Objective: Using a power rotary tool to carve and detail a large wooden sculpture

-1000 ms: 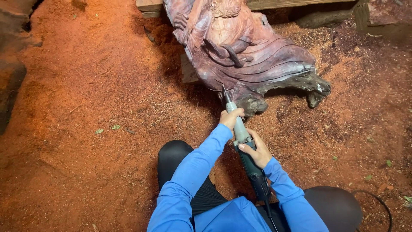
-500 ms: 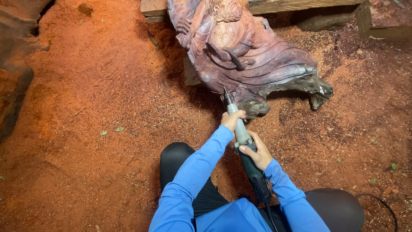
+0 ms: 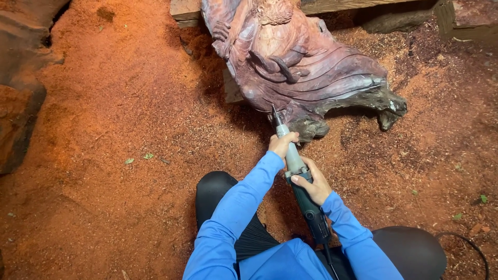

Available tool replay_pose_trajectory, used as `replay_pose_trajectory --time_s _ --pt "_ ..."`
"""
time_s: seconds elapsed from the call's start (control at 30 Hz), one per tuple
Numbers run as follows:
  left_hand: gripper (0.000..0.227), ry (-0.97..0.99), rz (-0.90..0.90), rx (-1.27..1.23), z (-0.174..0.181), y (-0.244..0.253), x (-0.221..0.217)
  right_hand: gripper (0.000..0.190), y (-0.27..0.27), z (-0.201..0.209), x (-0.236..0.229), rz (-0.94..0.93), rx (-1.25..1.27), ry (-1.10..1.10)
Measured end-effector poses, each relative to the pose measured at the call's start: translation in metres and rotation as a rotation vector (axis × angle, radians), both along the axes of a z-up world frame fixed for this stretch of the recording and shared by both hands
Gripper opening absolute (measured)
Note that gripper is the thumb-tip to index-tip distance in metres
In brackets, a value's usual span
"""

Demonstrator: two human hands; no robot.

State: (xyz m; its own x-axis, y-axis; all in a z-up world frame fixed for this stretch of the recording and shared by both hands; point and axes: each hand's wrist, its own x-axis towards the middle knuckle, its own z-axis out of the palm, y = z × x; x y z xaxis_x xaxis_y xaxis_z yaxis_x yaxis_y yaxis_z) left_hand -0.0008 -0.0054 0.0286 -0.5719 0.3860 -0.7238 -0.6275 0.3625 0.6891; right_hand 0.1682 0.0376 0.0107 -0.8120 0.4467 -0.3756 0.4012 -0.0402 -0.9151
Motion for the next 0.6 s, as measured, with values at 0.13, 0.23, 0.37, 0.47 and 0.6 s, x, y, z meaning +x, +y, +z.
replay_pose_trajectory --time_s 0.13,0.23,0.37,0.47,0.6 --pt "0.088 -0.004 0.015 0.024 0.001 -0.001 -0.002 0.078 -0.001 0.003 -0.003 0.010 0.001 0.008" --pt "0.093 0.005 0.001 -0.012 -0.005 0.001 -0.001 0.076 -0.001 -0.008 0.002 -0.008 -0.021 0.024" --pt "0.087 0.035 -0.033 -0.044 -0.025 0.003 0.001 0.073 0.000 -0.010 0.008 -0.016 -0.033 0.016" --pt "0.082 0.057 -0.055 -0.076 -0.032 0.002 0.000 0.072 0.001 -0.012 0.011 -0.015 -0.040 0.019" --pt "0.074 0.073 -0.023 -0.085 -0.046 0.003 0.000 0.070 0.001 -0.019 0.011 -0.002 -0.034 0.044"
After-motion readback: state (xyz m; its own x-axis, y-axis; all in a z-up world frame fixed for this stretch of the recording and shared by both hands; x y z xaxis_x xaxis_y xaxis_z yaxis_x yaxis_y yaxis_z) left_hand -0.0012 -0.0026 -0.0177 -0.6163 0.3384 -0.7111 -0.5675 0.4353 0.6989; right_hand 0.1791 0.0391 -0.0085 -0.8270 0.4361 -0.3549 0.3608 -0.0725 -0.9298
